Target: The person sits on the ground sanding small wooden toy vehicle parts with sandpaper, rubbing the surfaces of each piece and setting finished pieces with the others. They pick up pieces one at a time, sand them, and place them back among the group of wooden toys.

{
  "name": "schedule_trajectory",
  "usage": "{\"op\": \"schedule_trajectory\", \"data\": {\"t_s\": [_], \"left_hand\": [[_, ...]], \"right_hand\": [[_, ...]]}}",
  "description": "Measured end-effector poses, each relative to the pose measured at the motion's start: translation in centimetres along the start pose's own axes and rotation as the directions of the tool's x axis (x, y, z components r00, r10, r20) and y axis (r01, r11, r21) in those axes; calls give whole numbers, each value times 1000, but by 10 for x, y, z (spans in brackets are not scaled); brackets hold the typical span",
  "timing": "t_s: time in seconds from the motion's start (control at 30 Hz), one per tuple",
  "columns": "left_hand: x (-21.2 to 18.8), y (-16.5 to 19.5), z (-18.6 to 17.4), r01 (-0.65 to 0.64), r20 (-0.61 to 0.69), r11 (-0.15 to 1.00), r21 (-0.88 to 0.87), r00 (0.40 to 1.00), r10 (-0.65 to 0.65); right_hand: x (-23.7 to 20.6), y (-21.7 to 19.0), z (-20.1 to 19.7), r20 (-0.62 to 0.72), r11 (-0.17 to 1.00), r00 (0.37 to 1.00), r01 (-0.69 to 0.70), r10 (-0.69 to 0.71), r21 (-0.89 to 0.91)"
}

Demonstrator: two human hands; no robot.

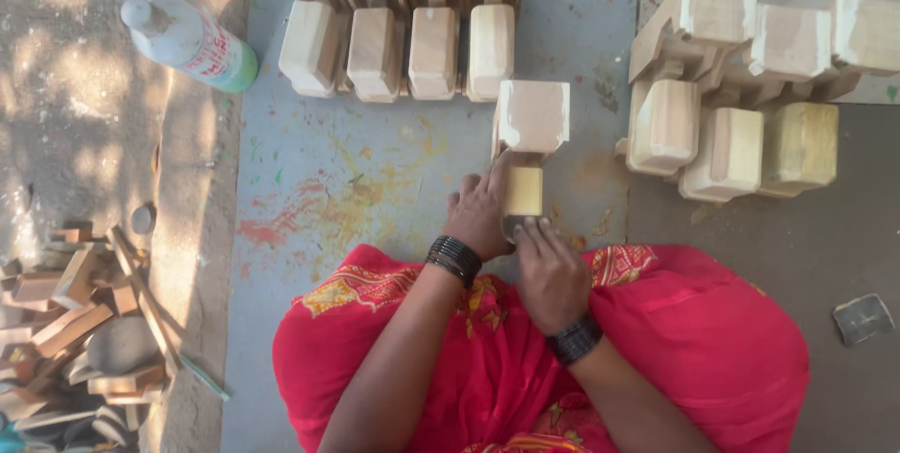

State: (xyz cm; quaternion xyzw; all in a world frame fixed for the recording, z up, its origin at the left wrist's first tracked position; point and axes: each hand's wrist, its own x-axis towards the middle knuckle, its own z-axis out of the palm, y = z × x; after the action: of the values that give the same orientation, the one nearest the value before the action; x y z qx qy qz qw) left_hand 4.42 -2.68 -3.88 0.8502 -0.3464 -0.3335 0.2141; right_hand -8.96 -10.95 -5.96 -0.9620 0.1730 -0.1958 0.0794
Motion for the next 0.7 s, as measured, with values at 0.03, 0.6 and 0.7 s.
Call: {"op": "schedule_trajectory", "data": {"t_s": [0.03, 0.6, 0.7], "left_hand": [[0, 0, 0, -12, -25, 1000, 25, 1000, 12], [-10, -18, -28, 35, -40, 912, 409, 999, -21], [-9, -33, -32, 194, -156, 923, 333, 976, -149]], "right_hand": [[1, -1, -1, -36, 1000, 999, -4, 4, 22], [10, 2, -3, 73, 998, 996, 53, -55, 37], [-1, -8, -7, 61, 994, 992, 113, -114, 10]]}}
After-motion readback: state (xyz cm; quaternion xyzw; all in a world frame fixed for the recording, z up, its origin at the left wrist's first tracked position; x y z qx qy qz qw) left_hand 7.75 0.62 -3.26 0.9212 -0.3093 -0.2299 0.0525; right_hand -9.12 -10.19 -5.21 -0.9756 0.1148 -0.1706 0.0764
